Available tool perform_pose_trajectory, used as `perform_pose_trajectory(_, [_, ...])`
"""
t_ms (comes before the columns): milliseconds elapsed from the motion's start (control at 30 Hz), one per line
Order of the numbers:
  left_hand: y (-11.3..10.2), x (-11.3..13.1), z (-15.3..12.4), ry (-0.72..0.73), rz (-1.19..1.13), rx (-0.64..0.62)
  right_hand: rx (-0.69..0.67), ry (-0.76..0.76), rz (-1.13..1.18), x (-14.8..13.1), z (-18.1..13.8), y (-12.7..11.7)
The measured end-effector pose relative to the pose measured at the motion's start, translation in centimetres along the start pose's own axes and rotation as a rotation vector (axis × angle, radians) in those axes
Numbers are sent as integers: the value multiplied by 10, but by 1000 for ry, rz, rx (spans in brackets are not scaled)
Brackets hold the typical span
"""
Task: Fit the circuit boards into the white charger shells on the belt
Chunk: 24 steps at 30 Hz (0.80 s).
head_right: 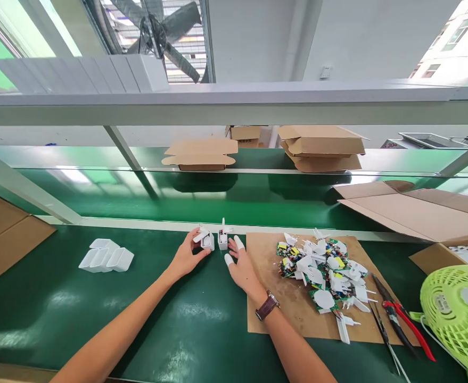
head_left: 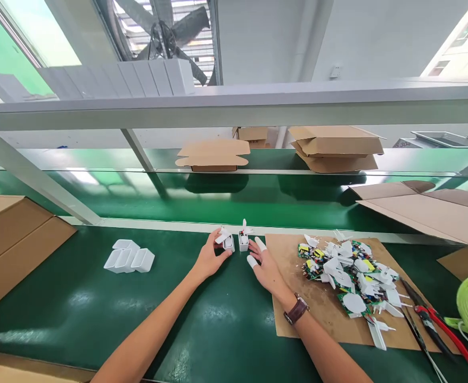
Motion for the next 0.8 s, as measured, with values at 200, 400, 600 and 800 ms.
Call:
perform_pose_trajectory(200, [19, 1, 3, -3, -3, -81, -43, -61, 1, 8, -6, 2])
perform_pose_trajectory(400, [-72, 29, -29, 130, 672, 102, 129, -23, -99, 14, -17, -5])
perform_pose_trajectory(600, [-188, 30, -65, -405, 1163, 401, 125, 13, -217, 7, -25, 0])
perform_pose_trajectory(800, [-204, 2, -70, -608, 1073, 276, 128, 34, -213, 8, -26, -2])
Point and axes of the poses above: each hand's wrist, its own z-axis towards the middle knuckle, its own y-axis out of the palm, x = y × z, the point moved 5 cm from there along z, towards the middle knuckle, and after that the axes turned 14 degrees about y, right-handed, at the moved point
